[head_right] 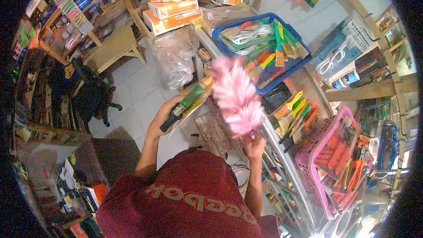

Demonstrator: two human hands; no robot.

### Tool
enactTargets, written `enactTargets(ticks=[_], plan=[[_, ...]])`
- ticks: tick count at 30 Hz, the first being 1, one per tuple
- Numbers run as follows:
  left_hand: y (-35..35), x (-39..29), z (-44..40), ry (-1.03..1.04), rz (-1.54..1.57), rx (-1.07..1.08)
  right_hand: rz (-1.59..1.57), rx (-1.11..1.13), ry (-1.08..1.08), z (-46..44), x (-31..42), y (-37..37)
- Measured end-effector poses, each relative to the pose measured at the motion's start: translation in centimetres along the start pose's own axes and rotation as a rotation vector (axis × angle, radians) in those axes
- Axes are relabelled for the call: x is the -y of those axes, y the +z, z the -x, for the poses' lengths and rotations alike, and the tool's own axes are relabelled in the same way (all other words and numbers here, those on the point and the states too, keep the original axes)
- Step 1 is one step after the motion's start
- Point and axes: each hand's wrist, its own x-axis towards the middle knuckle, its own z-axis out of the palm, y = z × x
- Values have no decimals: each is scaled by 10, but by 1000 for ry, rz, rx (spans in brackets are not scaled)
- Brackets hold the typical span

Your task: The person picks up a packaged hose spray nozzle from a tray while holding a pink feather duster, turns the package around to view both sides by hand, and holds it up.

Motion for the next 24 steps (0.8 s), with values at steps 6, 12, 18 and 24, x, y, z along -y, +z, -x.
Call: enactTargets(ticks=[6, 12, 18, 24], plan=[[-2, 6, 6, -134, 142, -45, -1173, -245, 384, 7, -3, 31], [-11, -1, 1, 60, -140, -23, -890, -428, 67, 0, -10, 40], [-19, -8, -3, 60, -284, 61, 19, 7, -99, -9, 4, 1], [-27, -15, -2, 54, -301, 115, -546, -268, -295, -3, -5, 34]])
